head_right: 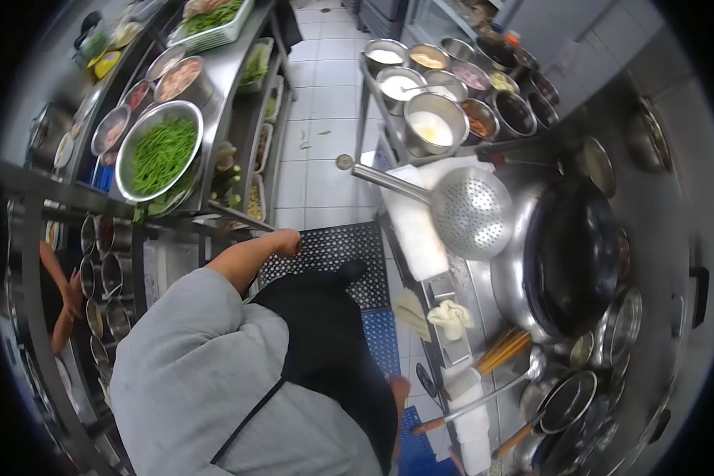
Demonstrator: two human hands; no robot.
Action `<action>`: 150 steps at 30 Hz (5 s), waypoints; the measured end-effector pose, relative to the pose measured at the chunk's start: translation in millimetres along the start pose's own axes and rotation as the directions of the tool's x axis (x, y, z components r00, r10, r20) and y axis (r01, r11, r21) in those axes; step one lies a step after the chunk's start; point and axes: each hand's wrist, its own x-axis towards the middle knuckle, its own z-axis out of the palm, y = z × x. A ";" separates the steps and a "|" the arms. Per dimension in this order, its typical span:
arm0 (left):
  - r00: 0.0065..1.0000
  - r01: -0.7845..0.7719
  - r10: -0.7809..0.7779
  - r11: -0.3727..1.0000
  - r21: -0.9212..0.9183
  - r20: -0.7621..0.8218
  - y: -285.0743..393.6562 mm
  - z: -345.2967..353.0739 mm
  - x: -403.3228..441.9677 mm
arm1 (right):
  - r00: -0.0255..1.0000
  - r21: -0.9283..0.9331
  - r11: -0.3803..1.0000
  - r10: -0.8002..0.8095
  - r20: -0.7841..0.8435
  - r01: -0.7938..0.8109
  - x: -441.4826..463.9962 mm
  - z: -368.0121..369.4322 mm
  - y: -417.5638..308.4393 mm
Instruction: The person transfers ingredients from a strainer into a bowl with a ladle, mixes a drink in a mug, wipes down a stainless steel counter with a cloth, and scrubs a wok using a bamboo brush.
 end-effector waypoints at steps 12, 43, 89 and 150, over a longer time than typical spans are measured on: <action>0.984 -0.014 -0.042 0.949 -0.314 -0.171 -48.5 31.1 -23.0 | 0.932 -0.393 0.881 -0.131 0.337 0.266 11.0 138.2 -110.3; 0.832 0.535 -0.330 0.690 -0.487 0.447 -28.0 150.9 -3.7 | 0.885 -0.744 -0.485 0.327 0.333 0.459 9.0 451.2 -192.2; 0.918 0.310 -0.397 0.700 -0.643 0.011 -169.6 104.7 -86.3 | 0.717 -0.725 0.117 0.105 0.689 0.679 22.8 383.6 -301.2; 0.028 -0.857 0.994 0.079 0.510 -0.107 576.4 -181.0 42.1 | 0.813 0.301 0.920 0.368 -0.452 -0.249 -178.3 231.2 127.7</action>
